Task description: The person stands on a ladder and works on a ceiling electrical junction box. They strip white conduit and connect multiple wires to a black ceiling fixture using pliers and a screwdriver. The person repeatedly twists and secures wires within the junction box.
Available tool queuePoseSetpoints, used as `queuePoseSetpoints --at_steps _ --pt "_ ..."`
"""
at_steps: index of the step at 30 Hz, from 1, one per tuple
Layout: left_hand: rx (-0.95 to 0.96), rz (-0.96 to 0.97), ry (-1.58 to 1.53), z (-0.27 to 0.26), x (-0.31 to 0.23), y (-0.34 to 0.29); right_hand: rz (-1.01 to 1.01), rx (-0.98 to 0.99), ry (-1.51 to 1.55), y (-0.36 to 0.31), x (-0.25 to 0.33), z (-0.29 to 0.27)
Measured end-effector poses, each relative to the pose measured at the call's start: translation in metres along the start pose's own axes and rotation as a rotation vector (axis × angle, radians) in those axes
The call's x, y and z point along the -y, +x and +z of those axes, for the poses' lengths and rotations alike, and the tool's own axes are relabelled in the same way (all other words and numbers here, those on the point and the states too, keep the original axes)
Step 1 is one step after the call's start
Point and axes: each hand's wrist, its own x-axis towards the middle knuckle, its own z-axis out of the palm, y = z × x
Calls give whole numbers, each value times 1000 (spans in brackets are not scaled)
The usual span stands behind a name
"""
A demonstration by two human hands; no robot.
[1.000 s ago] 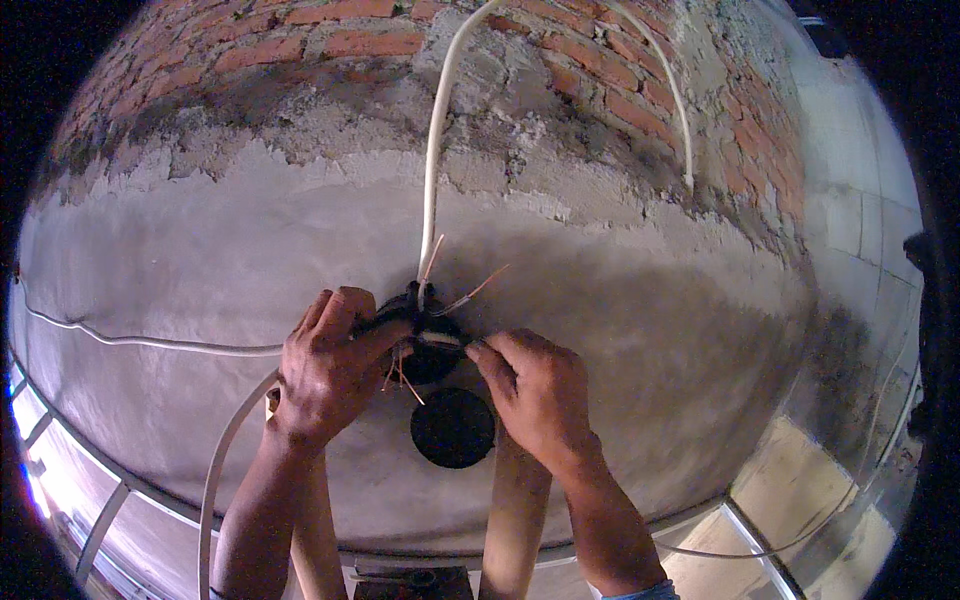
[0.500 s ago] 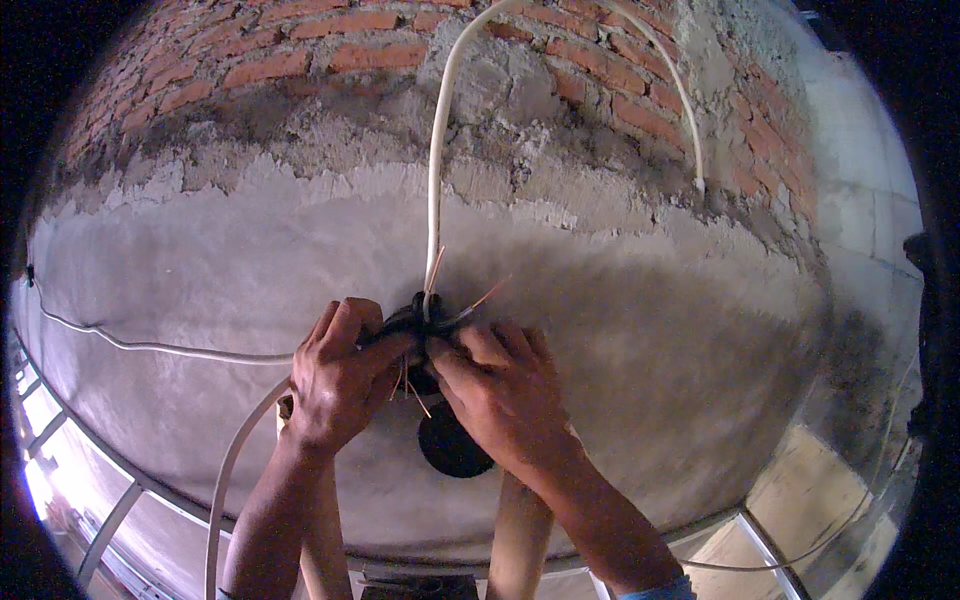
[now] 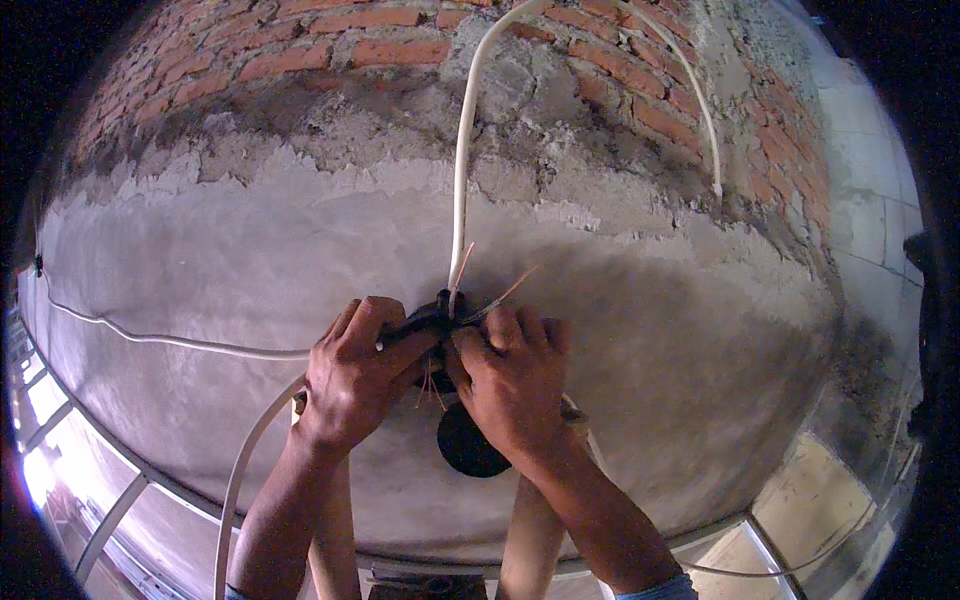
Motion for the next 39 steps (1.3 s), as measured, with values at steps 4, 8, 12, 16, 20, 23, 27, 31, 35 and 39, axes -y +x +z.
queuePoseSetpoints --at_steps 4,8,12,16,20,23,27,31,35,39 --pt "-1 21 -42 -2 2 1 33 -16 -39 -3 3 1" --pt "7 60 -38 -3 4 2 86 -14 -21 -4 2 1" --pt "14 49 -44 -4 4 3 54 4 -26 -4 0 0" --pt "16 39 -57 -4 4 5 22 38 -41 -7 6 -12" --pt "-11 68 -32 -3 4 4 -36 41 66 -18 25 -32" --pt "-1 69 -41 -3 4 2 -6 42 115 -16 34 -32" --pt "-12 70 -10 -2 3 3 67 44 166 -6 35 -21" --pt "24 50 -3 -2 1 2 349 157 394 1 36 -28" --pt "-16 110 -42 -5 3 -2 358 380 688 8 26 -59" --pt "-30 109 -48 -2 4 -4 613 50 832 21 13 -71"
